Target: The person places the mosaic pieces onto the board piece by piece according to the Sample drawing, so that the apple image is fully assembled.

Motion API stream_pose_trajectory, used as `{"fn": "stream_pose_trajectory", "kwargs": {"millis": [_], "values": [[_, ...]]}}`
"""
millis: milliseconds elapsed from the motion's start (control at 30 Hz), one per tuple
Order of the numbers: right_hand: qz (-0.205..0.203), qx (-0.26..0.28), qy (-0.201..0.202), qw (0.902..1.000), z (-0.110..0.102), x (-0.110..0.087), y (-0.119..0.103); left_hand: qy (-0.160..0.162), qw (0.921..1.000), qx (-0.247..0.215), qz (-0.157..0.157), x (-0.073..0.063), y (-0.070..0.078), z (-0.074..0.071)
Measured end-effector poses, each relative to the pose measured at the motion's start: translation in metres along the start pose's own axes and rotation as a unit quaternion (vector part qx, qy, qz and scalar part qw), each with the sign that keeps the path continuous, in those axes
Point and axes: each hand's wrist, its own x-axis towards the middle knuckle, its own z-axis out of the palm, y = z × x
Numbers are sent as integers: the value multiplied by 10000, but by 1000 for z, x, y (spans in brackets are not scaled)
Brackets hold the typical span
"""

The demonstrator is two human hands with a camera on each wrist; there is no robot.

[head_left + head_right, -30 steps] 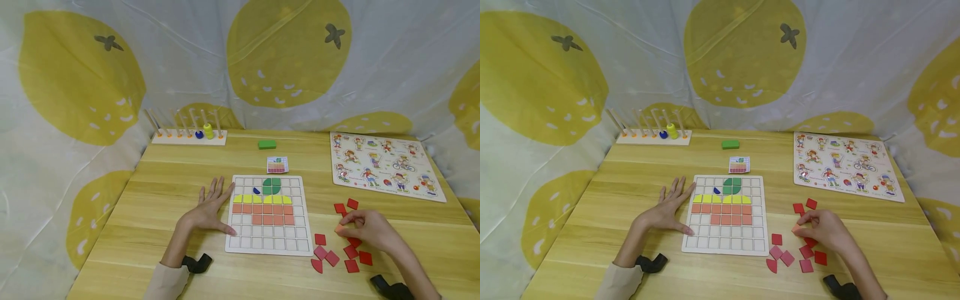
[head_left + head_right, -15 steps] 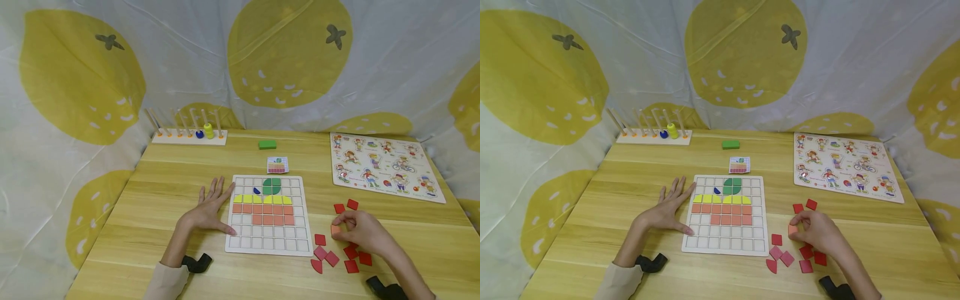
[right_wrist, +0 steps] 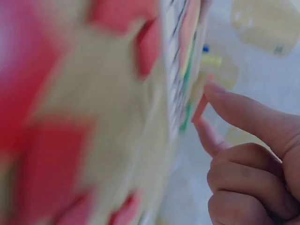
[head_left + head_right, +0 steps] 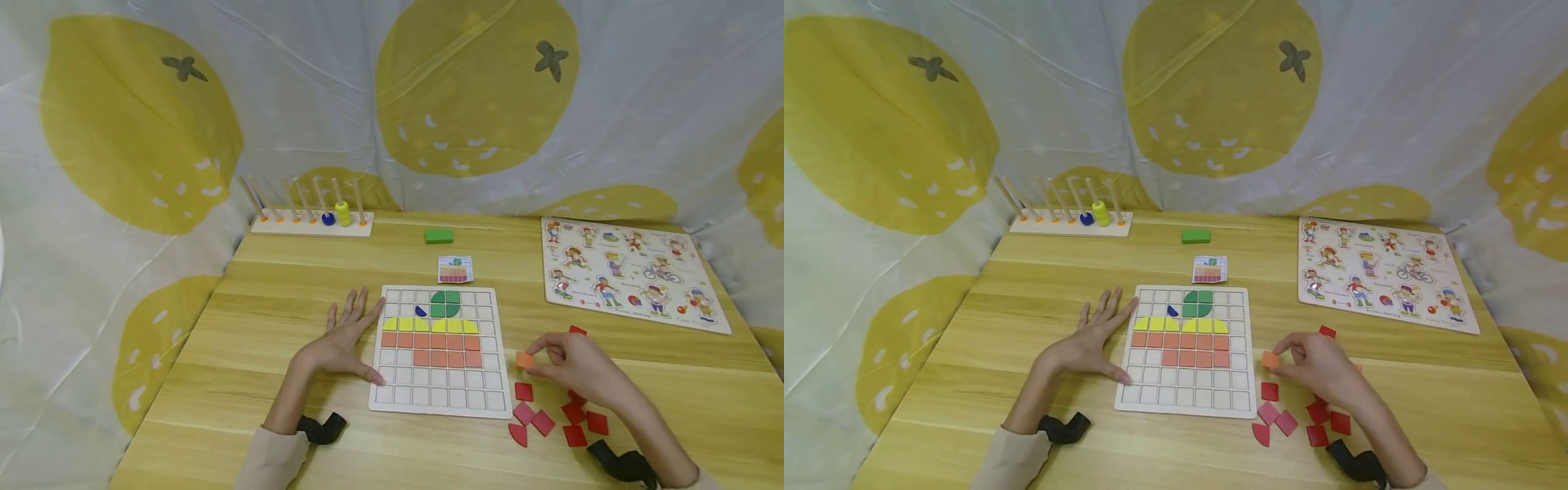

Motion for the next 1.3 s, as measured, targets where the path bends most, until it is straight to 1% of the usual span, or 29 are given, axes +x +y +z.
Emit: {"fn": "stream_pose_trajectory", "kwargs": {"millis": [100, 267, 333, 433, 567, 700, 833, 967, 1033, 1133, 1300], "values": [[-356, -63, -172, 9992, 12, 15, -32, -3, 10000, -3, -1, 0, -1, 1], [-903, -234, -478, 9945, 45, 47, -83, 2, 10000, 21, -19, 1, -1, 1], [-1062, -213, -560, 9925, 60, 59, -98, 10, 10000, -3, -36, 2, -1, 1], [-1080, -228, -688, 9915, 76, 73, -114, 20, 10000, -41, -54, 2, 0, 1], [-965, -339, -774, 9917, 86, 83, -121, 20, 10000, -45, -49, 3, 1, 1], [-990, -339, -892, 9905, 86, 86, -117, -2, 10000, -4, -54, 2, 1, 1], [-1283, -251, -1022, 9861, 85, 87, -113, -22, 10000, 53, -58, 1, 1, 0], [-1572, -198, -999, 9823, 89, 90, -114, -19, 10000, 50, -57, 0, 1, -1], [-1640, -191, -977, 9814, 92, 92, -115, -25, 10000, 28, -66, 0, 1, -2], [-1529, -179, -917, 9838, 95, 93, -119, -33, 10000, 32, -69, 0, 1, -2], [-1293, -344, -683, 9887, 100, 94, -122, -42, 10000, 44, -77, -1, 1, -3]]}}
